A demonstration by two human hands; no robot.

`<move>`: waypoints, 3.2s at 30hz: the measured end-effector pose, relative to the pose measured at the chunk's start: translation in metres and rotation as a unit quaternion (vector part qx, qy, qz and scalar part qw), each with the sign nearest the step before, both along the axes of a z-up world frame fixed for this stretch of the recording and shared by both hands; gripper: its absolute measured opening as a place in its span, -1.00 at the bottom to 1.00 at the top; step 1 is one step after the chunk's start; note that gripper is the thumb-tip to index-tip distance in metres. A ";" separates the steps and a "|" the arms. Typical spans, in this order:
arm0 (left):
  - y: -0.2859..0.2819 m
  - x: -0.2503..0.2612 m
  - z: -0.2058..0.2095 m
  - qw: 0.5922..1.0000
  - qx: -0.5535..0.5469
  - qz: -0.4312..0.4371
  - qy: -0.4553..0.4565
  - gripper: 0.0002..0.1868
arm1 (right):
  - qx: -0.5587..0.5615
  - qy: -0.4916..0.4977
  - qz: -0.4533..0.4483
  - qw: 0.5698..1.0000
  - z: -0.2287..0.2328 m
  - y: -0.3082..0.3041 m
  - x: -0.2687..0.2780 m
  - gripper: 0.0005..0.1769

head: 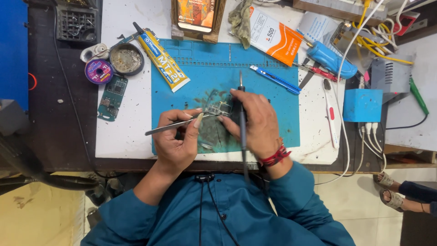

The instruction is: The person uses a soldering iron and tweezers to work on a small circuit board placed on a blue mat. They repeatedly apply heat to specific points on the board while holding it steady with tweezers.

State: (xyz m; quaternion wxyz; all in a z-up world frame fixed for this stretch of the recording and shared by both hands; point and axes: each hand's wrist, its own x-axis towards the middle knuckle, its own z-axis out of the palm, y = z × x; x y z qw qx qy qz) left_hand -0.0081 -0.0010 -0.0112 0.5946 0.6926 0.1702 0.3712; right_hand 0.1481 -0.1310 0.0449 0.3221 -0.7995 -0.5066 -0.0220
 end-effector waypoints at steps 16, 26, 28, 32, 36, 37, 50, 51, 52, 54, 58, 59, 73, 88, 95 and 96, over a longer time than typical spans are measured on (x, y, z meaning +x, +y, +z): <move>0.000 0.012 0.018 0.973 0.219 -0.022 0.072 -0.81 | 0.159 0.278 -0.112 0.941 -0.042 -0.054 -0.033 -0.84; 0.000 0.013 0.017 0.975 0.201 -0.028 0.086 -0.82 | 0.130 0.236 -0.076 0.960 -0.038 -0.044 -0.032 -0.85; 0.000 0.013 0.016 0.977 0.195 -0.031 0.085 -0.82 | 0.130 0.232 -0.073 0.961 -0.038 -0.044 -0.031 -0.85; 0.000 0.013 0.016 0.976 0.199 -0.030 0.086 -0.82 | 0.125 0.228 -0.066 0.963 -0.039 -0.044 -0.029 -0.84; -0.001 0.013 0.016 0.976 0.198 -0.029 0.086 -0.82 | 0.126 0.219 -0.060 0.966 -0.037 -0.043 -0.029 -0.83; 0.000 0.013 0.016 0.976 0.199 -0.029 0.085 -0.82 | 0.125 0.218 -0.060 0.966 -0.037 -0.042 -0.029 -0.83; 0.000 0.013 0.014 0.975 0.200 -0.031 0.088 -0.83 | 0.122 0.223 -0.053 0.966 -0.036 -0.042 -0.029 -0.83; 0.000 0.013 0.014 0.975 0.200 -0.032 0.087 -0.82 | 0.122 0.223 -0.055 0.966 -0.036 -0.042 -0.029 -0.83; 0.000 0.013 0.014 0.975 0.201 -0.032 0.087 -0.82 | 0.121 0.223 -0.057 0.966 -0.036 -0.042 -0.028 -0.82; 0.000 0.013 0.014 0.975 0.200 -0.033 0.088 -0.82 | 0.118 0.209 -0.053 0.969 -0.035 -0.042 -0.028 -0.83; 0.000 0.013 0.014 0.974 0.208 -0.028 0.085 -0.82 | 0.120 0.204 -0.056 0.970 -0.036 -0.042 -0.029 -0.82; 0.000 0.013 0.014 0.974 0.206 -0.029 0.086 -0.82 | 0.116 0.212 -0.060 0.968 -0.036 -0.042 -0.030 -0.82; 0.001 0.013 0.015 0.973 0.213 -0.028 0.089 -0.81 | 0.117 0.239 -0.072 0.961 -0.034 -0.041 -0.030 -0.82; -0.001 0.013 0.013 0.975 0.200 -0.028 0.088 -0.82 | 0.131 0.218 -0.065 0.965 -0.038 -0.045 -0.031 -0.84; 0.000 0.013 0.014 0.977 0.192 -0.028 0.093 -0.82 | 0.128 0.233 -0.083 0.961 -0.036 -0.043 -0.032 -0.84; 0.000 0.013 0.014 0.976 0.195 -0.028 0.091 -0.82 | 0.127 0.237 -0.092 0.959 -0.036 -0.043 -0.033 -0.84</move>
